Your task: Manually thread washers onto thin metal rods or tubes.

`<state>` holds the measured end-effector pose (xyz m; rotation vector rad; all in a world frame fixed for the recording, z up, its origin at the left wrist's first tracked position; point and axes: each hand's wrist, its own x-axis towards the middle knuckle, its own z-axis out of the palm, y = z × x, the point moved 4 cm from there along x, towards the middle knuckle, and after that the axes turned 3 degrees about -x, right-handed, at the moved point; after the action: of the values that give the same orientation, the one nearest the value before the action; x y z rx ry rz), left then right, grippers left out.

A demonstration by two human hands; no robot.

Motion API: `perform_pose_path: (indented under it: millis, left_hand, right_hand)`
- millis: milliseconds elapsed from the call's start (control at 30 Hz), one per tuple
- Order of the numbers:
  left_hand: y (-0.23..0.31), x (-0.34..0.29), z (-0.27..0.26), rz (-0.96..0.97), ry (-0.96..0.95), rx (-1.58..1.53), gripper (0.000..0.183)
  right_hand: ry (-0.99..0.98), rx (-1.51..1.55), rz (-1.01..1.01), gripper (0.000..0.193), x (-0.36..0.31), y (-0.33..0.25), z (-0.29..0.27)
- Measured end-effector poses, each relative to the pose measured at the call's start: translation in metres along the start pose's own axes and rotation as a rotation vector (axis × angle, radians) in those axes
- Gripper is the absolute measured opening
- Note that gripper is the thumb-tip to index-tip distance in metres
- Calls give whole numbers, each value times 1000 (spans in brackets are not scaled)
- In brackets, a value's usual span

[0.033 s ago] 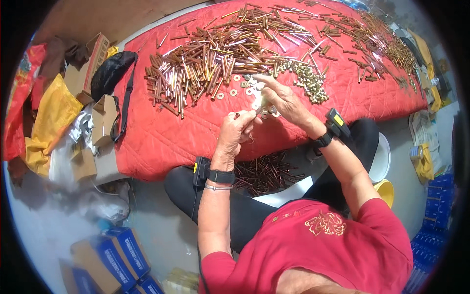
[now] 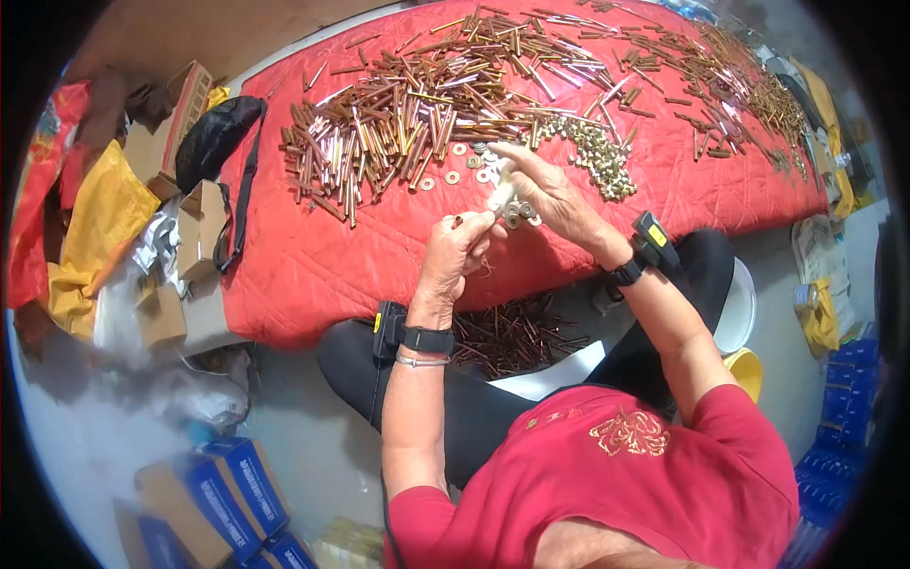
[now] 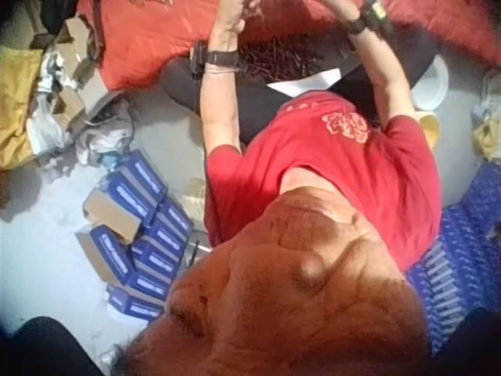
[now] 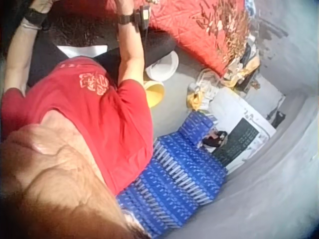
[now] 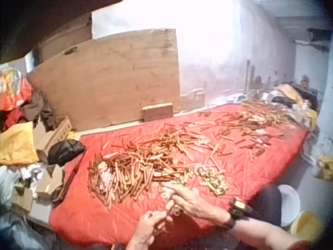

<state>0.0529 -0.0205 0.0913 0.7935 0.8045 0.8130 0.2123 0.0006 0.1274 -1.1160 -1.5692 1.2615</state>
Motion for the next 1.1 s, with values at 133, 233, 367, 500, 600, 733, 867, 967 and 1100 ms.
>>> perform_pose_path:
  millis: [133,233,367,500,600,733,867,967,1100]
  left_hand:
    - [-2,3,0,-4,11,4,24]
    - [-3,2,-1,-7,14,13,24]
    - [-1,2,-1,3,12,20,24]
    - [-3,3,-1,14,-12,35,24]
    - [-4,3,-2,-4,6,3,25]
    - [-6,3,-1,-26,-17,-6,25]
    - [-6,4,-1,-31,-47,-37,24]
    - [-7,3,-1,-11,-13,-58,24]
    - [-6,4,-2,-21,-36,-16,25]
  right_hand:
    - [83,-365,-379,28,2,-5,2]
    - [33,-316,-250,31,0,-5,2]
    - [167,-383,-418,26,-1,-12,4]
    - [61,-279,-122,32,-1,0,-1]
    - [88,-375,-310,34,-5,-4,2]
    - [103,-267,-40,36,-5,1,0]
    - [140,-393,-371,34,-6,-2,2]
    - [117,-395,-200,32,-6,1,1]
    - [130,-387,-352,33,-5,4,1]
